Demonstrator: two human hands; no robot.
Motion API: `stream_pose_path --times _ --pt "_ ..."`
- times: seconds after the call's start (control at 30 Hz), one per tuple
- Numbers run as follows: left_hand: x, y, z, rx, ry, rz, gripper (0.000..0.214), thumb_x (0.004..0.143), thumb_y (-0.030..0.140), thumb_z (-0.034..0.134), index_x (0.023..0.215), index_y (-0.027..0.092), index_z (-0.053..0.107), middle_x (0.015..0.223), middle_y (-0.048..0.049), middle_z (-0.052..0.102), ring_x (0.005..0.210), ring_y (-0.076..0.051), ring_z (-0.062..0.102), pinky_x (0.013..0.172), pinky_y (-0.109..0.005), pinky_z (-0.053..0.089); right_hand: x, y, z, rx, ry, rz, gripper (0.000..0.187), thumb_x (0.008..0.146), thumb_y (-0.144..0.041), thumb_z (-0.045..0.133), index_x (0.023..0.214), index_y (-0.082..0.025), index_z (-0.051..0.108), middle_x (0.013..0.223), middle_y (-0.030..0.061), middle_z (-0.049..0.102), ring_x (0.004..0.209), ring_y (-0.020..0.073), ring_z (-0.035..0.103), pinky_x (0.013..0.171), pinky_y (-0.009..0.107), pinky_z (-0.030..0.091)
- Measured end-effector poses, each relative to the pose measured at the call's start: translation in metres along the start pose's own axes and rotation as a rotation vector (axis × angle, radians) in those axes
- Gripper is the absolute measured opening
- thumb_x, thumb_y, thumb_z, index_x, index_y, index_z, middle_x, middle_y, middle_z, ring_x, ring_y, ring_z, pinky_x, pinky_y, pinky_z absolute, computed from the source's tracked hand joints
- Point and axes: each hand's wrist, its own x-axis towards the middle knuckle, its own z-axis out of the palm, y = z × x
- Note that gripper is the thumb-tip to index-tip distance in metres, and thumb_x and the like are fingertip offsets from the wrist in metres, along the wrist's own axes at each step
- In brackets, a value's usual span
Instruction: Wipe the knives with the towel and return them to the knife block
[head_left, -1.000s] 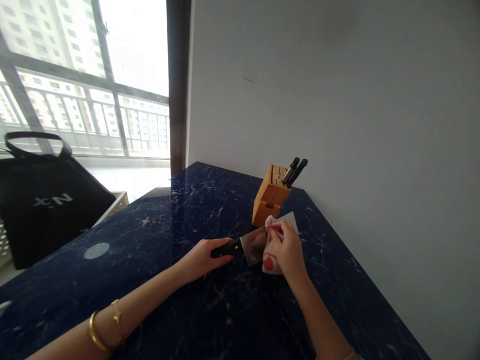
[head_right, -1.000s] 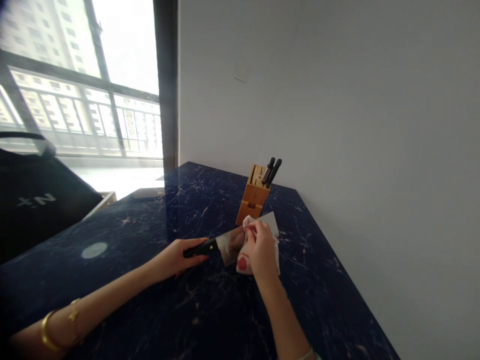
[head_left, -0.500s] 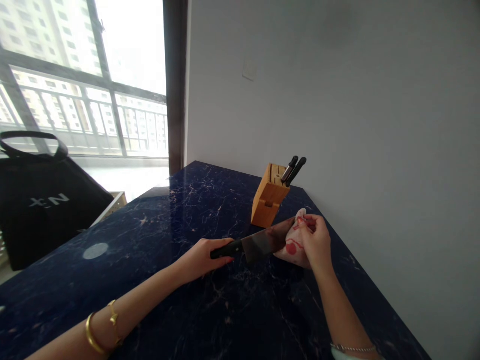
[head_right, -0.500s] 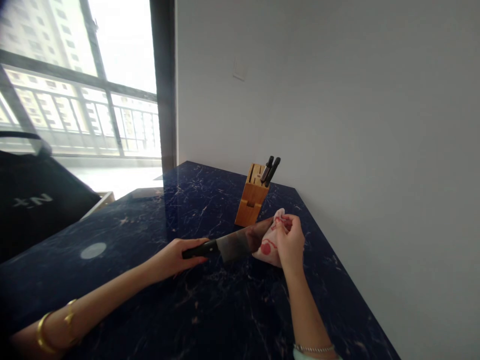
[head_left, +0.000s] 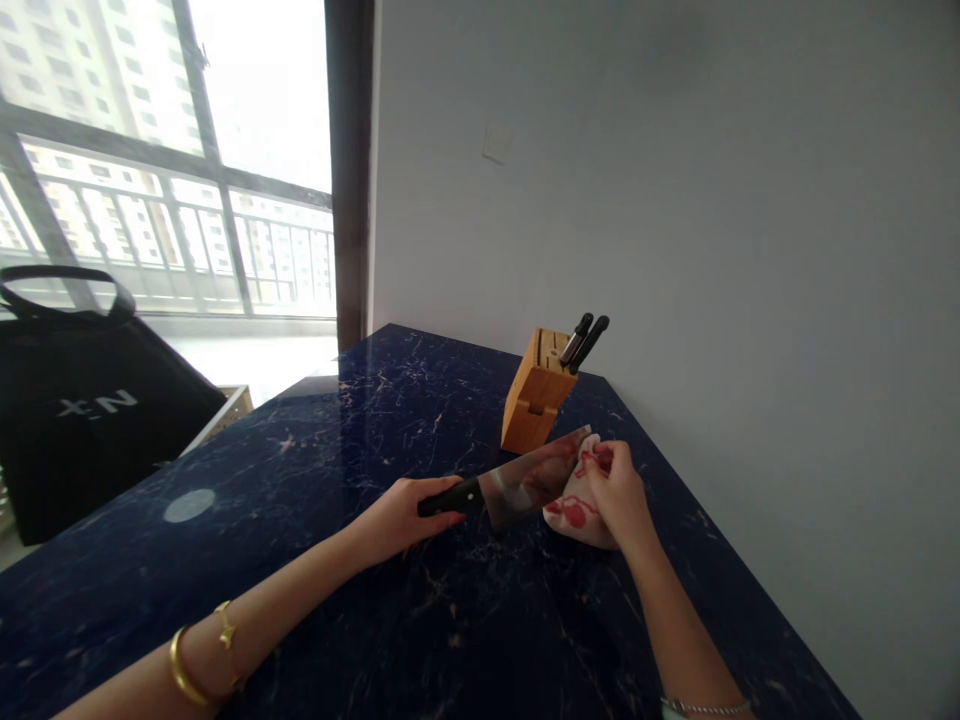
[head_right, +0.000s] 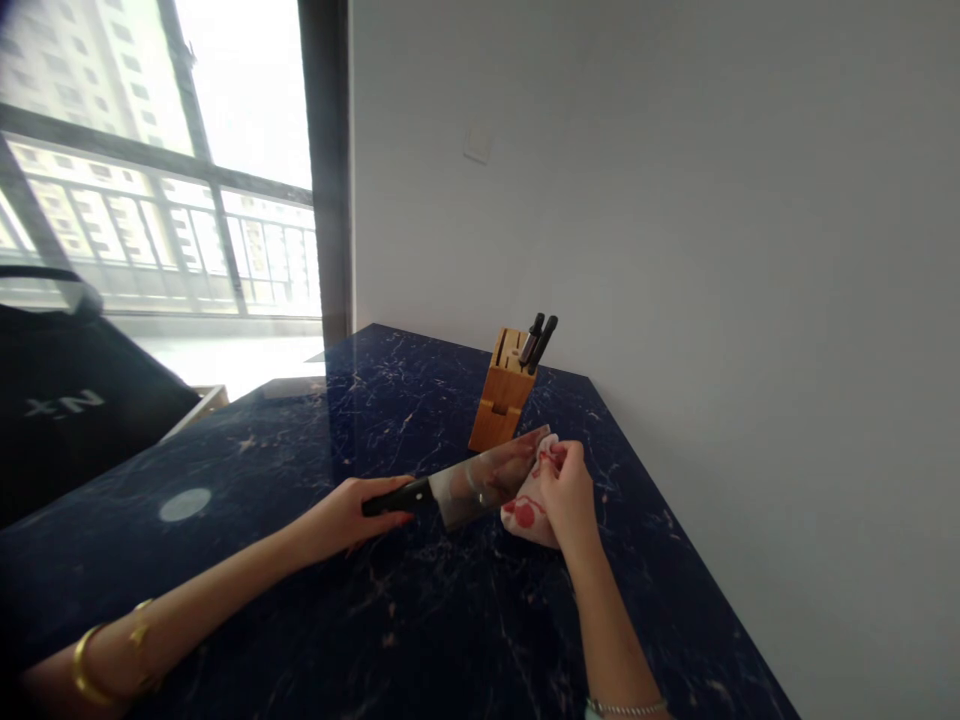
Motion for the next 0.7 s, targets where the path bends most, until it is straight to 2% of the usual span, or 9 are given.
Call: stream_pose_path --times 0.17,0.3,0.47,0.6,0.7 --pt "0.0 0.0 0.0 -0.039 0.007 -0.018 0.043 0.076 0.043 0.054 0.111 0.019 0.056 0.062 0.0033 0.056 0.045 -0.008 0.045 0.04 -0.016 0.035 -0.005 -0.003 0.008 -0.074 -0.07 -0.077 0.012 0.073 -0.026 0.043 0.085 -0.021 0.045 0.077 0.0046 0.059 0.073 0.0209 0.059 0.065 0.033 0.045" --pt "0.0 -0.002 0.002 -0.071 -0.011 -0.07 0.047 0.076 0.043 0.055 0.117 0.021 0.052 0.057 0.0043 0.054 0.041 -0.008 0.044 0.036 -0.016 0.036 -0.013 -0.013 0.013 -0.086 -0.115 -0.109 0.01 0.074 -0.022 0.043 0.083 -0.021 0.046 0.079 0.0043 0.059 0.075 0.0201 0.059 0.068 0.032 0.044" --pt "0.001 -0.005 0.003 -0.097 -0.013 -0.092 0.052 0.076 0.044 0.054 0.122 0.022 0.049 0.054 0.005 0.051 0.039 -0.008 0.044 0.034 -0.017 0.037 -0.022 -0.027 0.017 -0.143 -0.231 -0.194 0.01 0.075 -0.017 0.042 0.085 -0.021 0.045 0.081 0.0049 0.059 0.076 0.0196 0.058 0.066 0.03 0.042" --pt "0.001 -0.005 0.003 -0.111 -0.01 -0.098 0.054 0.075 0.044 0.055 0.123 0.021 0.048 0.055 0.0046 0.053 0.039 -0.008 0.043 0.034 -0.016 0.037 -0.029 -0.038 0.02 -0.156 -0.259 -0.292 0.01 0.075 -0.013 0.042 0.081 -0.021 0.045 0.076 0.004 0.059 0.073 0.0189 0.057 0.064 0.029 0.04" --pt "0.001 -0.005 0.002 -0.113 -0.015 -0.096 0.052 0.075 0.043 0.055 0.122 0.021 0.049 0.055 0.0046 0.052 0.038 -0.008 0.043 0.034 -0.017 0.037 -0.035 -0.045 0.022 -0.183 -0.269 -0.302 0.012 0.075 -0.011 0.041 0.082 -0.021 0.045 0.075 0.0043 0.059 0.072 0.0191 0.056 0.061 0.028 0.039"
